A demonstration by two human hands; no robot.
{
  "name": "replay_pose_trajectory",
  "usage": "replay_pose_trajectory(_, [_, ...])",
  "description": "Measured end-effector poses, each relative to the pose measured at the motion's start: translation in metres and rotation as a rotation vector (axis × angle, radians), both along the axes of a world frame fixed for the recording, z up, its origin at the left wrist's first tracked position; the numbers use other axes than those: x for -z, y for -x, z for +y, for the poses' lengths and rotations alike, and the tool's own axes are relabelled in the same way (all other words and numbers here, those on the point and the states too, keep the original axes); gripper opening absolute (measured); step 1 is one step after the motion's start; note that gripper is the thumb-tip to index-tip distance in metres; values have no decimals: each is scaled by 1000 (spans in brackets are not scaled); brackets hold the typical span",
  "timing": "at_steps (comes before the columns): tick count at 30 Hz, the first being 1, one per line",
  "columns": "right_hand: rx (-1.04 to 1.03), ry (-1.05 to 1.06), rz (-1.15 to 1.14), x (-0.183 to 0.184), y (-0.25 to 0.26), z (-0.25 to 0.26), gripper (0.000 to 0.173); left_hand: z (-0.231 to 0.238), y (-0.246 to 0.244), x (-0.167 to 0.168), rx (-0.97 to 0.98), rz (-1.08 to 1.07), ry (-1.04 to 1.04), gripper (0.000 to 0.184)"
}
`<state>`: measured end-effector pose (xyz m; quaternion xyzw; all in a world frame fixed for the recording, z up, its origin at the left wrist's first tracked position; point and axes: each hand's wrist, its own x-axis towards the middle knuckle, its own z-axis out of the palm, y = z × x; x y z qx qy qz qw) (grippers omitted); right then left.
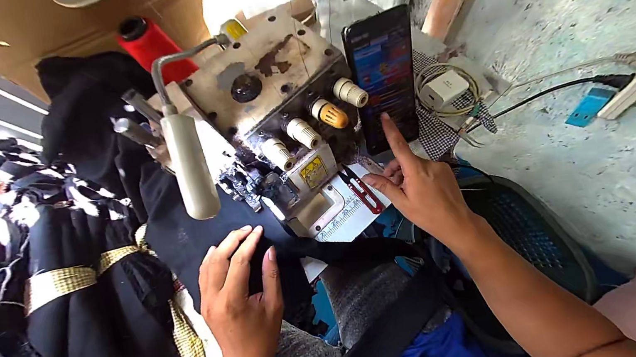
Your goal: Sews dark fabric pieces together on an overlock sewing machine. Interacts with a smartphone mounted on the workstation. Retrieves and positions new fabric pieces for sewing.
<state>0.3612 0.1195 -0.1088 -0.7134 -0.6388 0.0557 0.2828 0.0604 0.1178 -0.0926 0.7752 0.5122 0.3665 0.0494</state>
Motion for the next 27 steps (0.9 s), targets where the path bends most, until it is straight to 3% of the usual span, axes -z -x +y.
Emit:
replay_pose_trajectory(7, [-55, -140, 165, -1, -3, -14, 78, -8, 5, -11, 31, 17, 4, 30])
replay_pose_trajectory(11, [-255, -225, 343, 4, 32, -30, 50, -30, -5, -23, -7, -100, -43, 21])
replay_pose_trajectory(13, [-407, -148, 370, 15, 57, -32, 50, -41, -15, -20, 13, -210, 75, 24])
replay_pose_trajectory(15, [-507, -73, 325, 26, 76, -37, 36, -50, -25, -8, -17, -292, 229, 27])
replay_pose_trajectory(19, [-548, -85, 324, 25, 87, -72, 16, -62, -34, 11, -99, -430, 415, 31])
replay_pose_trajectory(23, [-774, 49, 371, 23, 76, -112, 18, -70, -39, 7, -59, -694, 607, 17])
replay_pose_trajectory(25, [-897, 110, 450, 17, 68, -110, 28, -69, -34, 1, -22, -805, 654, 11])
replay_pose_trajectory(27, [-743, 26, 520, 5, 64, -91, 29, -68, -28, -9, 33, -978, 690, 9])
